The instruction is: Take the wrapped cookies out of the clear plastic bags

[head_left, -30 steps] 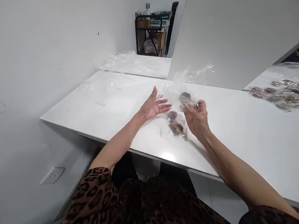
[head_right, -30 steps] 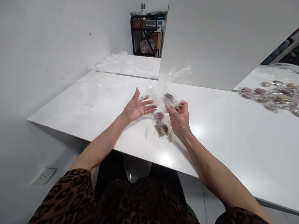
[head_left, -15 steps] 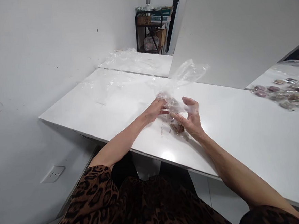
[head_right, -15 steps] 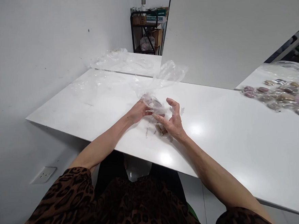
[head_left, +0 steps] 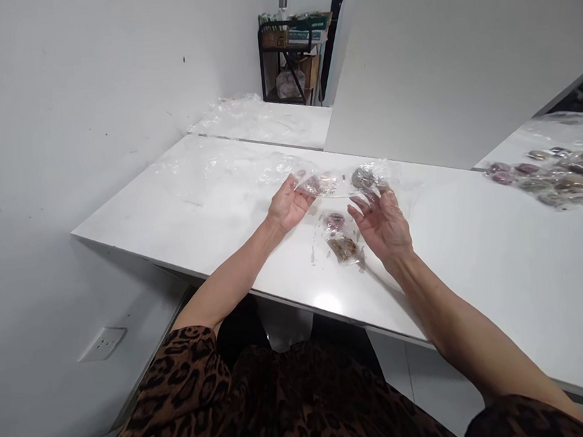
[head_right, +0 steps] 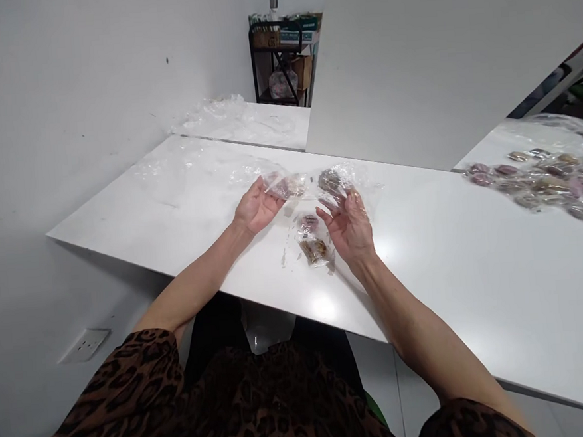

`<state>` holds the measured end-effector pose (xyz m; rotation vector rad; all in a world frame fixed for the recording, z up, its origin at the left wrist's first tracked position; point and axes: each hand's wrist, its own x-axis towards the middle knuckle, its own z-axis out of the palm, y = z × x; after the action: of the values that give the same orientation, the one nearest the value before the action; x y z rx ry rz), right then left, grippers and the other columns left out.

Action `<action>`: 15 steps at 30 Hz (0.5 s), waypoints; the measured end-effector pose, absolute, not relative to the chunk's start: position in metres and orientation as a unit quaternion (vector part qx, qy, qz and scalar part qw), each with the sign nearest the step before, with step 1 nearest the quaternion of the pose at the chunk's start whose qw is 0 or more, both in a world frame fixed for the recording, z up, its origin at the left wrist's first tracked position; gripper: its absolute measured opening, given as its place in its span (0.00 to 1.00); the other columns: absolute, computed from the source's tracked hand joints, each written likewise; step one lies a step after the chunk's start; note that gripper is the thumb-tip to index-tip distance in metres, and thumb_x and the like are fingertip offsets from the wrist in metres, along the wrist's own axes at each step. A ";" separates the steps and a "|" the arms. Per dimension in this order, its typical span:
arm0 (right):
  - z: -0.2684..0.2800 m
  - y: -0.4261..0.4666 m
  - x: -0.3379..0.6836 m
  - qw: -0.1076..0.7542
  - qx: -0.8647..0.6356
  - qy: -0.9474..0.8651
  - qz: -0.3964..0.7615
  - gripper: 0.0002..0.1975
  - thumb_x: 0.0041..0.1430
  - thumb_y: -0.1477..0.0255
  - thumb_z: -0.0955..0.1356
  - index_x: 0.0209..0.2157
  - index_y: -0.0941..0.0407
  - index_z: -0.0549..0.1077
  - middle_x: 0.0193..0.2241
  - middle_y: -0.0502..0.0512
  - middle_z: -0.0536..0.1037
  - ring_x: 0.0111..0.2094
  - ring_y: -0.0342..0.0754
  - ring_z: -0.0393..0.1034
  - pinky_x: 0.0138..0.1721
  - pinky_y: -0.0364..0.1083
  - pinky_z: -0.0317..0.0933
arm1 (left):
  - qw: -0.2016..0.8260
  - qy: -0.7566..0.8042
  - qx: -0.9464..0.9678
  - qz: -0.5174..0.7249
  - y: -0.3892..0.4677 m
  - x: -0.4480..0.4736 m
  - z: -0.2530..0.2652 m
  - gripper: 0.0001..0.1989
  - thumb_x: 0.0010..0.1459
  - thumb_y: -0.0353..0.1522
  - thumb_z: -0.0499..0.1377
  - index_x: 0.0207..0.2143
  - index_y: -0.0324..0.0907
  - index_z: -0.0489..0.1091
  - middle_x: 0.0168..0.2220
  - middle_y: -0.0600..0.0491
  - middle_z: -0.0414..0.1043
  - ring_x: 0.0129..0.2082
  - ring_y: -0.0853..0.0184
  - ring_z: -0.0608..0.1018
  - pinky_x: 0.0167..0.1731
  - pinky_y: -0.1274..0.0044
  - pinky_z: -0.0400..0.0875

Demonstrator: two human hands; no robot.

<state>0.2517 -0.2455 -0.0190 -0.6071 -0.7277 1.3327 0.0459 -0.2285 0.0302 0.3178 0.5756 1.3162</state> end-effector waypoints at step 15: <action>-0.010 -0.253 0.248 0.609 -0.321 -0.373 0.622 0.22 0.54 0.50 0.78 0.41 0.49 0.75 0.45 0.53 0.82 0.48 0.51 0.81 0.51 0.52 0.80 | 0.735 0.298 0.159 0.588 -0.222 0.052 0.010 0.06 0.60 0.19 0.62 0.34 0.35 0.77 0.31 0.51 0.81 0.34 0.68 0.83 0.56 0.66 0.77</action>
<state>0.2483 -0.2532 -0.0099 -0.7414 -0.8610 1.4379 0.0524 -0.2216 0.0100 0.3502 0.6549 1.2916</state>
